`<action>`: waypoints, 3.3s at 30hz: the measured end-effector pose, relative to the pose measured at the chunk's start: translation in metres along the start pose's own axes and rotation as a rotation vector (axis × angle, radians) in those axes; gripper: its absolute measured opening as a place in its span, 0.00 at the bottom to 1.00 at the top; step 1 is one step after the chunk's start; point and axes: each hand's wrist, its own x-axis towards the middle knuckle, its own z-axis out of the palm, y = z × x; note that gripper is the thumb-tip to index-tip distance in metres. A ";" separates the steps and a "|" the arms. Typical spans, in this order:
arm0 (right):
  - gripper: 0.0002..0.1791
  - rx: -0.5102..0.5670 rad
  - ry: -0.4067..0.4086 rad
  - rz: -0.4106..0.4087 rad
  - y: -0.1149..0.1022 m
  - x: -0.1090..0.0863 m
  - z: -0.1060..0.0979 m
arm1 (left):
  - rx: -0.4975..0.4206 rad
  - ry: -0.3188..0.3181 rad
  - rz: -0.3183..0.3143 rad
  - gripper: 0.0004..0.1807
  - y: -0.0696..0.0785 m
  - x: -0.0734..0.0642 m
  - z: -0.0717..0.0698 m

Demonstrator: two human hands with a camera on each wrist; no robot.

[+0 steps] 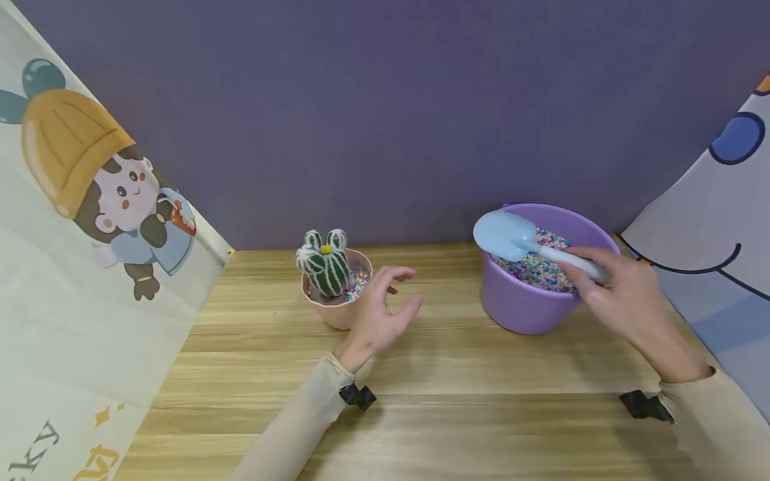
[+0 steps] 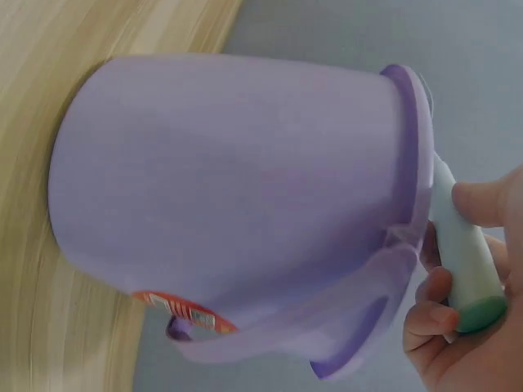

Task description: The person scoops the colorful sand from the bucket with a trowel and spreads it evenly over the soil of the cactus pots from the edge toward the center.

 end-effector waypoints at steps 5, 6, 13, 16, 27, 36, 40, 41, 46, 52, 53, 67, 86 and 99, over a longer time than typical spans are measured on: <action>0.15 -0.058 -0.031 0.002 0.007 0.004 -0.008 | 0.026 -0.109 -0.116 0.30 0.012 0.015 0.008; 0.16 -0.066 -0.040 0.011 0.009 0.005 -0.010 | 0.040 -0.122 -0.135 0.31 0.015 0.018 0.009; 0.21 -0.133 -0.086 0.070 0.019 0.015 -0.018 | 0.064 -0.173 -0.157 0.40 0.024 0.038 0.030; 0.22 -0.156 -0.116 0.086 0.020 0.019 -0.020 | 0.068 -0.204 -0.177 0.42 0.028 0.042 0.043; 0.24 -0.233 -0.267 0.081 0.019 0.024 -0.028 | 0.098 -0.266 -0.176 0.47 0.032 0.059 0.077; 0.26 -0.295 -0.326 0.062 0.028 0.025 -0.040 | 0.128 -0.247 -0.150 0.47 0.035 0.074 0.089; 0.28 -0.357 -0.367 0.057 0.032 0.029 -0.051 | 0.157 -0.248 -0.157 0.43 0.036 0.078 0.092; 0.28 -0.377 -0.367 0.057 0.033 0.030 -0.053 | 0.164 -0.247 -0.157 0.43 0.036 0.078 0.092; 0.24 -0.461 -0.364 0.053 0.035 0.034 -0.067 | 0.172 -0.236 -0.155 0.41 0.033 0.079 0.093; 0.23 -0.515 -0.314 -0.041 0.035 0.043 -0.074 | 0.170 -0.231 -0.147 0.41 0.031 0.079 0.093; 0.22 -0.522 -0.312 -0.054 0.035 0.045 -0.074 | 0.171 -0.230 -0.145 0.41 0.031 0.079 0.093; 0.25 -0.346 -0.560 -0.009 0.037 0.058 -0.039 | 0.146 -0.215 -0.155 0.41 0.030 0.076 0.093; 0.34 -0.242 -0.517 0.134 0.051 0.049 -0.044 | 0.168 -0.221 -0.135 0.41 0.029 0.074 0.094; 0.35 -0.182 -0.458 0.241 0.051 0.040 -0.056 | 0.143 -0.203 -0.132 0.43 0.026 0.072 0.097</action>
